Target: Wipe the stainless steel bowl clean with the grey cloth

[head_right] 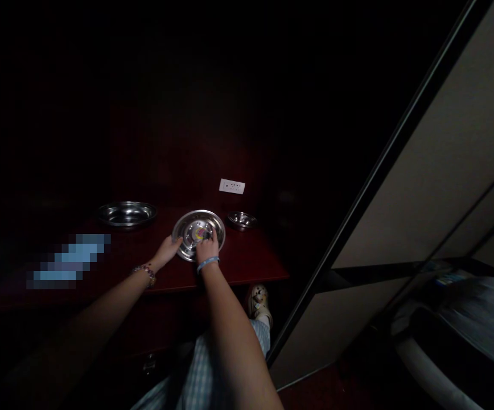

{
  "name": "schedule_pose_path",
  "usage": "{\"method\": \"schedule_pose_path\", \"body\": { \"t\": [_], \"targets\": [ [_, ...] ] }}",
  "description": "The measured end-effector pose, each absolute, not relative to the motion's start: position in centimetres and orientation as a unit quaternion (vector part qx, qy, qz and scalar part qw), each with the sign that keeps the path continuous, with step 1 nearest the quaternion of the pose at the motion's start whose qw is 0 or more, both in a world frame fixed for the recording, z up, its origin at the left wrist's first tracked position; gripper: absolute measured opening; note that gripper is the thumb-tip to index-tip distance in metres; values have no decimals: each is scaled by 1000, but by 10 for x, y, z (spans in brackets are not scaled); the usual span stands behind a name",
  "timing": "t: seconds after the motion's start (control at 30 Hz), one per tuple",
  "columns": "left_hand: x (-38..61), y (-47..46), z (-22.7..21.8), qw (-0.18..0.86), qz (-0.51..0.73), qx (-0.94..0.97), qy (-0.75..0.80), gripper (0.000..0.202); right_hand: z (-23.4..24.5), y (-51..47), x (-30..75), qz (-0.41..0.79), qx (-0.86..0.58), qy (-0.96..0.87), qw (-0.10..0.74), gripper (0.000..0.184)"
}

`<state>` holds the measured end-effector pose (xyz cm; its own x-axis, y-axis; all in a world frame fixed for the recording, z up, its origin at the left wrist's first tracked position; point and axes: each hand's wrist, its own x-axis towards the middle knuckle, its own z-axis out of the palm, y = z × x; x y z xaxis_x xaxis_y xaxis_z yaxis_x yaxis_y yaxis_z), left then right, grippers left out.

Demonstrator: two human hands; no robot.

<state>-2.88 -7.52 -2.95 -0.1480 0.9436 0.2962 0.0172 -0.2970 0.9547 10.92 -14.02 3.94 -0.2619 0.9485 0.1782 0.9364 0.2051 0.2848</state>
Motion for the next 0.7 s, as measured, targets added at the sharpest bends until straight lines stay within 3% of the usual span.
{"method": "schedule_pose_path", "body": {
  "t": [0.23,0.7],
  "targets": [
    [-26,-70,-34,435,608,530,401,32,43,-127,98,148,664,733,6,41],
    [-27,-78,-31,411,604,537,422,30,34,-148,147,30,593,801,-75,42]
  ]
}}
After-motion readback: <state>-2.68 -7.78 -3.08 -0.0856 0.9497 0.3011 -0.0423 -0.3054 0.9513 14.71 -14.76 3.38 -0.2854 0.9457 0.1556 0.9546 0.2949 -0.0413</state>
